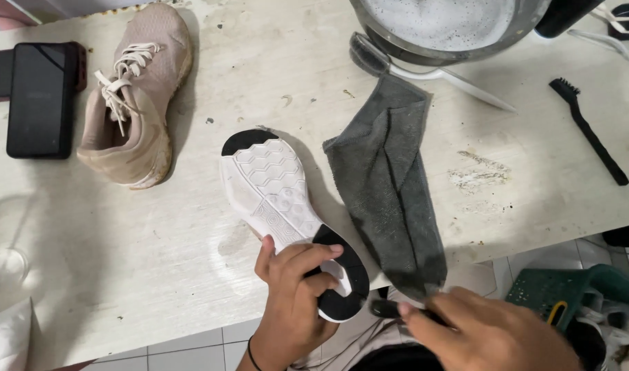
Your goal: The person scrubs the sole of a white sneaker with a small brush dipped in soapy water, then wipes the sole with a gray cloth. The process is repeated several times to clean the shoe's bottom surface.
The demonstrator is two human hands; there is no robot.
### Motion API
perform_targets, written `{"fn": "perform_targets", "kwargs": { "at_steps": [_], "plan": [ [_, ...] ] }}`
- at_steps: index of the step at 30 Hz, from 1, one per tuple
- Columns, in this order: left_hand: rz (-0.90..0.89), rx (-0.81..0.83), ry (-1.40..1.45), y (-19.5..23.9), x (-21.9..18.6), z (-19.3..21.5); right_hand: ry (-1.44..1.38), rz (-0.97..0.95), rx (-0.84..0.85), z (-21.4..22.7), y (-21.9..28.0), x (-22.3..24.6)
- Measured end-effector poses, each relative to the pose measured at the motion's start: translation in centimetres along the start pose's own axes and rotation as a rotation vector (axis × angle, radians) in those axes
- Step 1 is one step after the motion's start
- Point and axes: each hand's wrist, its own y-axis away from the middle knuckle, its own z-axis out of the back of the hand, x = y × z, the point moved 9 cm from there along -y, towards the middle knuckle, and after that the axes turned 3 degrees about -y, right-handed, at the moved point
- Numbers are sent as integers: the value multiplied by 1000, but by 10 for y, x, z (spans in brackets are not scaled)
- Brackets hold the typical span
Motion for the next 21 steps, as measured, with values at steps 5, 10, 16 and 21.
{"fn": "perform_targets", "kwargs": {
  "at_steps": [5,10,16,21],
  "plan": [
    [91,22,46,9,14,-10,23,76,-301,40,0,26],
    [103,-13,104,4,14,0,206,69,61,-9,-3,-13],
    [109,-3,105,7,16,2,88,147,-365,41,-14,21],
    [133,32,135,3,19,3,126,516,-589,113,-24,66]
  ]
}}
